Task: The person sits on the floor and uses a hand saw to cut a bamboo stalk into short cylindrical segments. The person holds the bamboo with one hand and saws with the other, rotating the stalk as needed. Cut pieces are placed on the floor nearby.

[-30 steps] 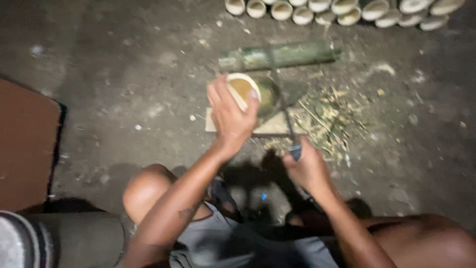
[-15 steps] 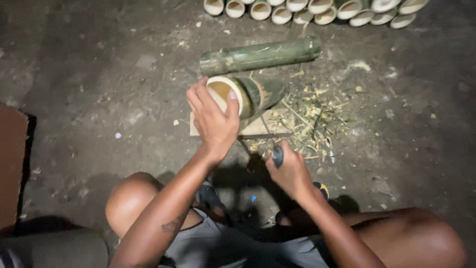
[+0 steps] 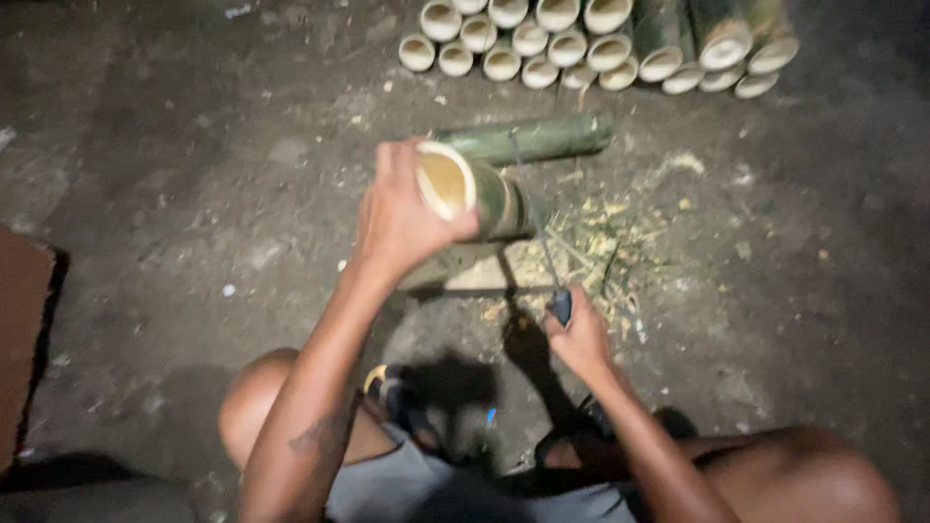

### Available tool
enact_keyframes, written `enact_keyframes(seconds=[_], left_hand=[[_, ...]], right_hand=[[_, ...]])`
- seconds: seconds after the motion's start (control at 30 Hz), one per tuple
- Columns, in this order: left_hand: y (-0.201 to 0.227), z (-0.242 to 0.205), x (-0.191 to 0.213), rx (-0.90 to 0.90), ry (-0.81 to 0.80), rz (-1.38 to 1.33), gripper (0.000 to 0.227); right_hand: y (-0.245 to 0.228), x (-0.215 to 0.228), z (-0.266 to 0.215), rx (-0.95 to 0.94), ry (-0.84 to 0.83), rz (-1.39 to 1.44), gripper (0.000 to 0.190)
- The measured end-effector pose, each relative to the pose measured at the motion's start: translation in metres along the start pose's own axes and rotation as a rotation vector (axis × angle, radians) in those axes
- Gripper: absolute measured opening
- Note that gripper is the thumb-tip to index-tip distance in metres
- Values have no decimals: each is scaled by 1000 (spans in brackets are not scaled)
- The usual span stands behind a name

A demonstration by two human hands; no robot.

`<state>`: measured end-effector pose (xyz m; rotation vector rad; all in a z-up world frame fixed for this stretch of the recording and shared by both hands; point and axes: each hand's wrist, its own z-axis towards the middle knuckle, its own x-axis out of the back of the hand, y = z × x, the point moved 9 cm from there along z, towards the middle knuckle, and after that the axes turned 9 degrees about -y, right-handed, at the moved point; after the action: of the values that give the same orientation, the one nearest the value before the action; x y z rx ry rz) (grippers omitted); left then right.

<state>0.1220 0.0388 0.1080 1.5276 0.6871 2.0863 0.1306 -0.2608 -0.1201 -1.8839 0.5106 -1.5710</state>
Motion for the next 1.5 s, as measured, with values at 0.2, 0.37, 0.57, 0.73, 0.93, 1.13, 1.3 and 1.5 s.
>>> enact_keyframes(seconds=[0.2, 0.37, 0.57, 0.73, 0.93, 1.13, 1.3, 1.5], left_hand=[[54, -43, -16, -433, 102, 91, 108], [64, -69, -41, -506, 89, 36, 98], [51, -78, -50, -509, 128, 70, 96], [51, -75, -47, -525, 158, 68, 96], [51, -78, -49, -523, 139, 47, 95], [58, -68, -37, -481, 173, 13, 94], [53, -56, -45, -436, 216, 30, 92], [42, -61, -39, -376, 274, 31, 89]], right_hand=[[-3, 15, -8, -132, -18, -78, 36], [-53, 39, -39, -59, -52, 148, 34], [-103, 57, -34, 61, -41, 217, 21], [-100, 55, -44, 13, -91, 130, 25], [-35, 22, -12, -9, -78, 114, 26], [-13, 16, 2, -17, -55, 33, 24], [-81, 54, -50, 138, -2, 117, 27], [-102, 51, -22, 45, -58, 133, 28]])
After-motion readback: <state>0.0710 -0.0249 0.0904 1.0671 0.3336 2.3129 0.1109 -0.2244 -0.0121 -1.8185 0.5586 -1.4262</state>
